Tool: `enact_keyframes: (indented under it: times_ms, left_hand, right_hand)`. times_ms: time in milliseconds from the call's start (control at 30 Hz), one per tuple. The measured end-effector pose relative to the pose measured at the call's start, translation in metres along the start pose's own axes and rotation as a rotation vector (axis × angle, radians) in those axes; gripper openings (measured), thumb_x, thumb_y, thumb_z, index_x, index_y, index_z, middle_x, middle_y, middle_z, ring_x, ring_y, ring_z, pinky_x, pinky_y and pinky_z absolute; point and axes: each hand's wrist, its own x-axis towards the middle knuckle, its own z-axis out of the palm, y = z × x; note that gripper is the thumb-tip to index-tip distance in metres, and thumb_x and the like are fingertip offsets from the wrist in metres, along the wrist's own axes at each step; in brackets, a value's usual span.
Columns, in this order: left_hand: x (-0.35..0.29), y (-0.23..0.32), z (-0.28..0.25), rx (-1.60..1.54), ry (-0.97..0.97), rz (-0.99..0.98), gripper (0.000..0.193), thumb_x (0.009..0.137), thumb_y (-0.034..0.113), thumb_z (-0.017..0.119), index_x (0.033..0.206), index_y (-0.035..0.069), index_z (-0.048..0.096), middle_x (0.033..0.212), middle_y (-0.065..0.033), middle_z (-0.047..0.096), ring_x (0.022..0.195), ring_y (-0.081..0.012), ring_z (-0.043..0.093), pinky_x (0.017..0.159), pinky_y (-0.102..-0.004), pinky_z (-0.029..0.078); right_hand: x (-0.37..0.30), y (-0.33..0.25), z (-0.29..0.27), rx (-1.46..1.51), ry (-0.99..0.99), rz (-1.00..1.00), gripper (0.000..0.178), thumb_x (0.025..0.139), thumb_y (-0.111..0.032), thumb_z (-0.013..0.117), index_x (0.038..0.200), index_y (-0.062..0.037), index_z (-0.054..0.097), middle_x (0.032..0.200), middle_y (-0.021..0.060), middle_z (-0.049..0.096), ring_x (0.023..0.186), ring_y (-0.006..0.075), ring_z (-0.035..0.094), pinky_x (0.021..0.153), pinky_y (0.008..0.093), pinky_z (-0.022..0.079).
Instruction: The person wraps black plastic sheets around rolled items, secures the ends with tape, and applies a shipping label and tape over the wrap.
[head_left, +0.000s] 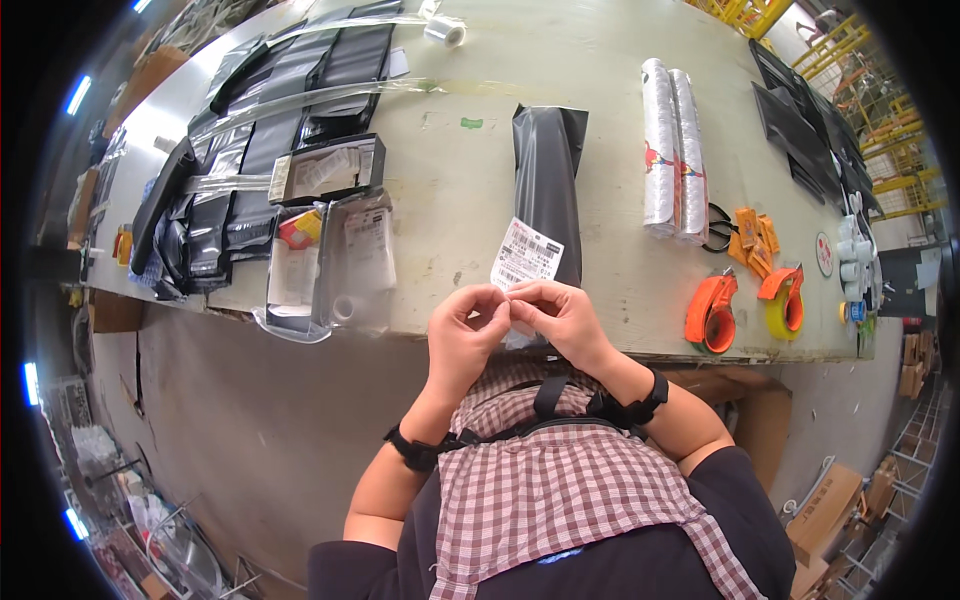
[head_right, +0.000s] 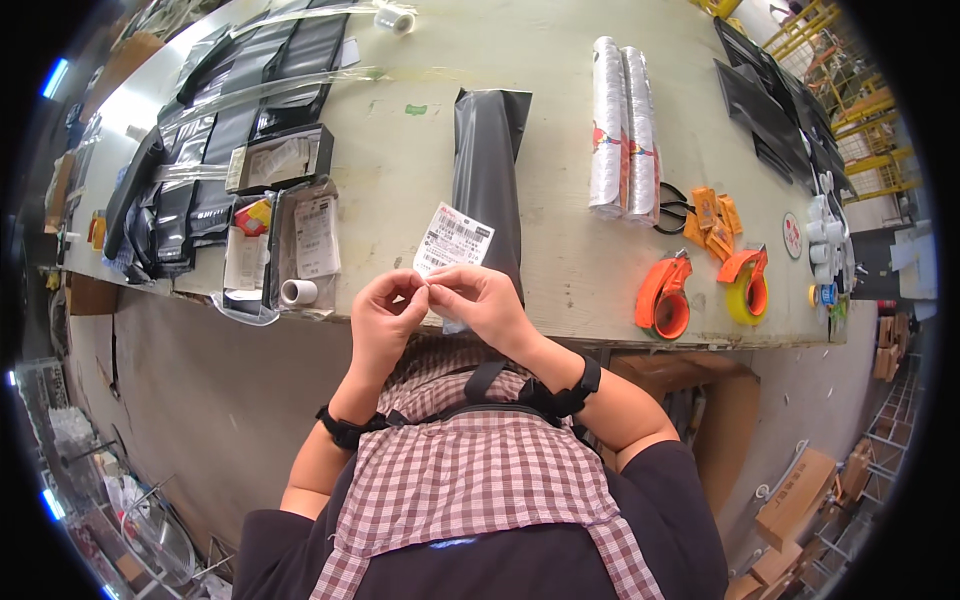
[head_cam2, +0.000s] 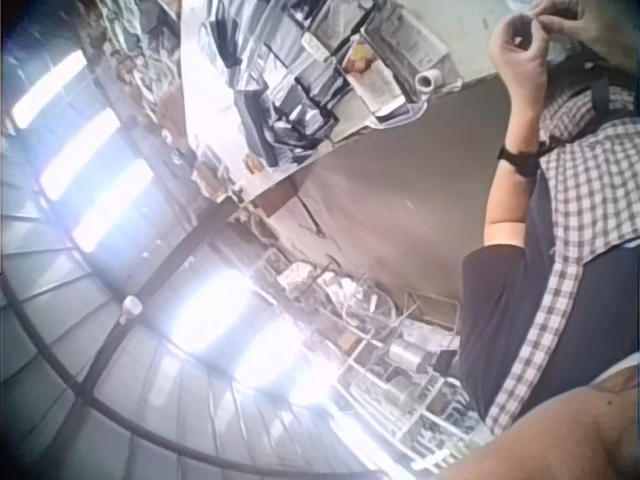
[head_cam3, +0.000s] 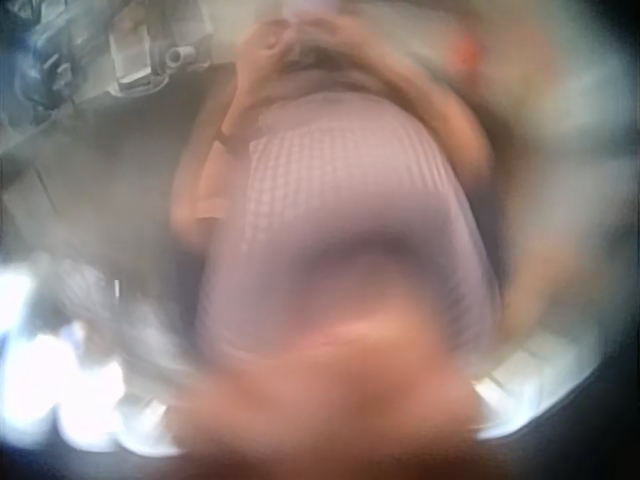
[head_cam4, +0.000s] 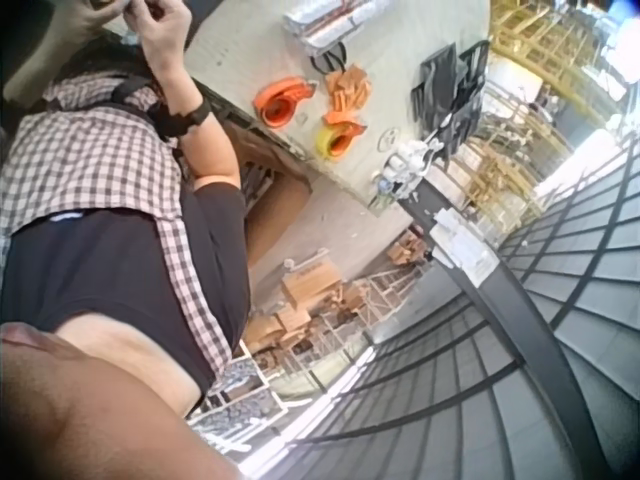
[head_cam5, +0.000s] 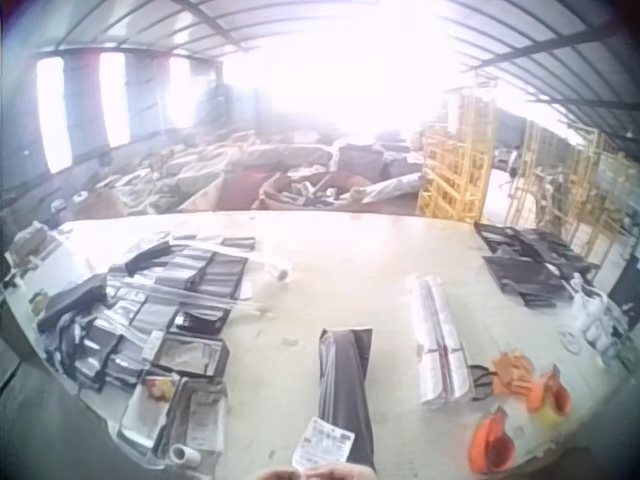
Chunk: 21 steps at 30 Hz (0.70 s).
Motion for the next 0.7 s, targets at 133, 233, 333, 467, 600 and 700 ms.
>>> enact_keyframes:
  times_ms: [133, 233, 333, 467, 600, 700]
  left_hand:
    - [-0.003, 0.004, 0.003, 0.146, 0.038, 0.155, 0.009, 0.078, -0.005, 0.059, 0.086, -0.003, 0.057, 0.08, -0.0019, 0.057, 0.074, -0.007, 0.056, 0.069, -0.0203, 0.048]
    - [-0.004, 0.006, 0.0, 0.17, 0.051, 0.134, 0.009, 0.077, -0.005, 0.059, 0.086, -0.004, 0.056, 0.081, -0.003, 0.057, 0.076, -0.0081, 0.057, 0.073, -0.0215, 0.049]
    - [-0.006, 0.014, 0.001, 0.284, 0.046, 0.212, 0.009, 0.077, -0.005, 0.059, 0.085, -0.003, 0.057, 0.081, -0.0034, 0.058, 0.074, -0.0088, 0.058, 0.072, -0.0217, 0.05]
    - [-0.007, 0.011, 0.001, 0.245, 0.071, 0.209, 0.009, 0.076, -0.001, 0.061, 0.085, -0.002, 0.058, 0.082, -0.0053, 0.06, 0.076, -0.0115, 0.061, 0.067, -0.0238, 0.05]
    - [-0.009, 0.011, -0.001, -0.163, 0.034, -0.017, 0.011, 0.08, 0.001, 0.061, 0.09, 0.0, 0.056, 0.087, -0.0039, 0.06, 0.083, -0.0095, 0.058, 0.075, -0.0225, 0.047]
    - [-0.011, 0.019, -0.001, -0.344, 0.004, -0.07, 0.015, 0.082, 0.003, 0.062, 0.094, 0.001, 0.054, 0.089, -0.0027, 0.06, 0.087, -0.0082, 0.057, 0.078, -0.0215, 0.045]
  right_hand:
    - [0.005, 0.006, -0.004, -0.086, 0.006, 0.046, 0.017, 0.085, -0.009, 0.06, 0.095, 0.0049, 0.062, 0.098, 0.0073, 0.061, 0.087, 0.011, 0.058, 0.079, 0.0226, 0.047]
    - [0.005, 0.003, 0.0, -0.02, 0.011, 0.075, 0.015, 0.084, -0.006, 0.059, 0.094, 0.0044, 0.063, 0.099, 0.0077, 0.061, 0.085, 0.011, 0.057, 0.078, 0.0224, 0.047]
    - [0.003, -0.001, 0.002, 0.039, -0.023, 0.039, 0.014, 0.085, -0.006, 0.058, 0.092, 0.0041, 0.064, 0.098, 0.0079, 0.061, 0.086, 0.0109, 0.057, 0.078, 0.0222, 0.047]
    - [0.002, -0.004, 0.003, 0.011, 0.006, 0.009, 0.014, 0.085, -0.007, 0.059, 0.09, 0.0052, 0.064, 0.1, 0.0077, 0.059, 0.087, 0.0113, 0.058, 0.079, 0.0229, 0.048]
    - [0.001, -0.009, 0.01, -0.1, 0.054, -0.172, 0.012, 0.081, -0.006, 0.063, 0.09, 0.0019, 0.066, 0.098, 0.006, 0.059, 0.089, 0.0131, 0.057, 0.078, 0.0247, 0.048]
    - [0.005, -0.009, 0.013, -0.466, 0.098, -0.439, 0.014, 0.076, -0.002, 0.066, 0.09, -0.0044, 0.068, 0.094, 0.0049, 0.06, 0.09, 0.017, 0.057, 0.076, 0.0276, 0.047]
